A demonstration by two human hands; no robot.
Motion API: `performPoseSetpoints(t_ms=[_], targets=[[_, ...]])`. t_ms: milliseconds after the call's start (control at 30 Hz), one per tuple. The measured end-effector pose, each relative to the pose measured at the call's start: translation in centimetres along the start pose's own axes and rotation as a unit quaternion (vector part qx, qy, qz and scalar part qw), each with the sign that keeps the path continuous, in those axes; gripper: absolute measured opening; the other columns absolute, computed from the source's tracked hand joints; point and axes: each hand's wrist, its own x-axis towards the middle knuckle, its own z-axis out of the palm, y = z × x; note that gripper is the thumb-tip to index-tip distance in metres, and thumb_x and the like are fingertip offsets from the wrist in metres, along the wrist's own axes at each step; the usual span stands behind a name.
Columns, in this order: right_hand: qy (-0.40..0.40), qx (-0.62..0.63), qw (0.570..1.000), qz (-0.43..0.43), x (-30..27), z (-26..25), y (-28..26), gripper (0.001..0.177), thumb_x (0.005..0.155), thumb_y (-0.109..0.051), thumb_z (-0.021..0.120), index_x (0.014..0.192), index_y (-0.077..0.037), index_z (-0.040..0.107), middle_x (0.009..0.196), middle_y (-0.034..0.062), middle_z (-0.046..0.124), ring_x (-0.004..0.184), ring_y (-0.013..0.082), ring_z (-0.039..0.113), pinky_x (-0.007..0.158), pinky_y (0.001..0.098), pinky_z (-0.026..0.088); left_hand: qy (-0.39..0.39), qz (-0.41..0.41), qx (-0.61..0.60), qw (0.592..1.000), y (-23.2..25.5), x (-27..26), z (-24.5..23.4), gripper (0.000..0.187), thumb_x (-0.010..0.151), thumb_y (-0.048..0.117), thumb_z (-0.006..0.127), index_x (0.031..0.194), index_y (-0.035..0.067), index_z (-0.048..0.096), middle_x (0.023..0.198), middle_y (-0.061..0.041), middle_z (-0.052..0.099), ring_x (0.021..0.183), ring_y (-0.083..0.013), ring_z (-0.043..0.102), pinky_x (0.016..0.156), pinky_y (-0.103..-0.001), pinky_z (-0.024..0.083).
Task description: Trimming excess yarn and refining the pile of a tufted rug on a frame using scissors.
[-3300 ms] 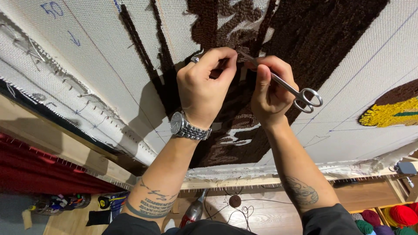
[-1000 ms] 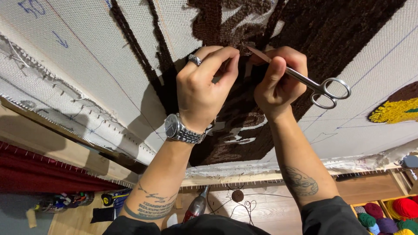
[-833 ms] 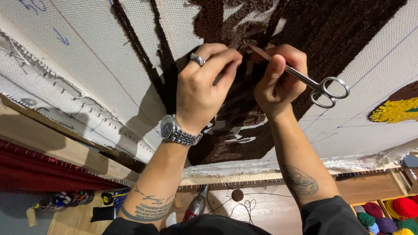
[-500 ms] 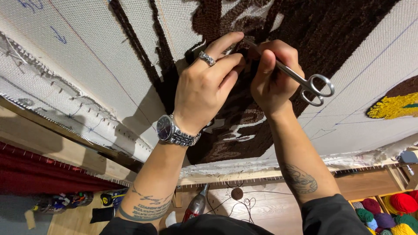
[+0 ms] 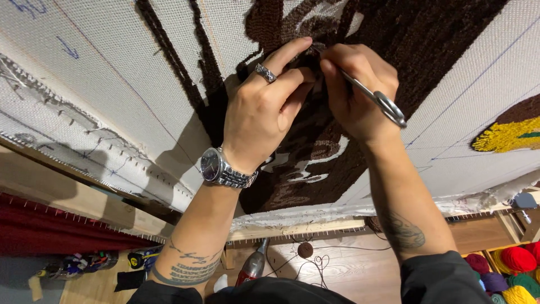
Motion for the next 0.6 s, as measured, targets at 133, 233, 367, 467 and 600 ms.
performPoseSetpoints(t_ms=[133, 233, 367, 467, 600], targets=[[-0.042, 0.017, 0.998, -0.033, 1.5, -1.1, -0.7, 0.007, 0.113, 0.004, 0.065, 0.115, 0.002, 0.058, 0.104, 0.0156, 0.069, 0.085, 0.0283, 0.071, 0.073, 0.0324, 0.057, 0.009, 0.012, 0.009, 1.0, -0.4, -0.1, 0.2, 0.017, 0.088, -0.005, 0.071, 0.104, 0.0, 0.069, 0.155, -0.003, 0.054, 0.098, -0.0215, 0.076, 0.085, -0.03, 0.062], [0.005, 0.001, 1.0, 0.017, 0.4, 0.6, -0.6, 0.008, 0.112, 0.005, 0.067, 0.115, 0.002, 0.06, 0.102, 0.0155, 0.071, 0.083, 0.0264, 0.072, 0.071, 0.0328, 0.056, 0.003, -0.006, 0.014, 1.0, -0.2, 0.0, 0.2, 0.016, 0.088, -0.008, 0.07, 0.102, -0.001, 0.069, 0.154, -0.003, 0.056, 0.094, -0.021, 0.076, 0.081, -0.031, 0.062], [0.05, -0.013, 0.998, 0.037, 0.2, 1.6, -0.7, 0.011, 0.111, 0.005, 0.072, 0.114, 0.001, 0.062, 0.104, 0.0156, 0.072, 0.084, 0.0273, 0.072, 0.065, 0.0332, 0.055, 0.005, -0.001, 0.016, 1.0, -0.6, 0.0, 0.4, 0.017, 0.088, -0.008, 0.07, 0.103, -0.001, 0.07, 0.155, -0.006, 0.054, 0.098, -0.0214, 0.076, 0.085, -0.03, 0.062], [-0.062, 0.037, 0.997, 0.026, 1.2, -1.2, -1.3, 0.01, 0.114, 0.004, 0.07, 0.12, 0.001, 0.063, 0.108, 0.0163, 0.072, 0.087, 0.0263, 0.074, 0.07, 0.0312, 0.058, 0.005, 0.014, -0.009, 1.0, -0.4, 0.1, -0.1, 0.018, 0.089, -0.006, 0.071, 0.106, -0.003, 0.069, 0.156, -0.005, 0.053, 0.108, -0.0237, 0.075, 0.091, -0.031, 0.061], [-0.089, 0.014, 0.995, -0.049, 2.5, -2.0, -1.9, 0.01, 0.107, 0.001, 0.068, 0.115, 0.003, 0.062, 0.112, 0.0201, 0.069, 0.096, 0.0312, 0.072, 0.079, 0.036, 0.06, -0.003, -0.001, -0.028, 1.0, -0.5, 0.1, 0.0, 0.014, 0.094, -0.002, 0.075, 0.107, -0.002, 0.071, 0.154, -0.005, 0.055, 0.105, -0.0226, 0.075, 0.09, -0.031, 0.061]])
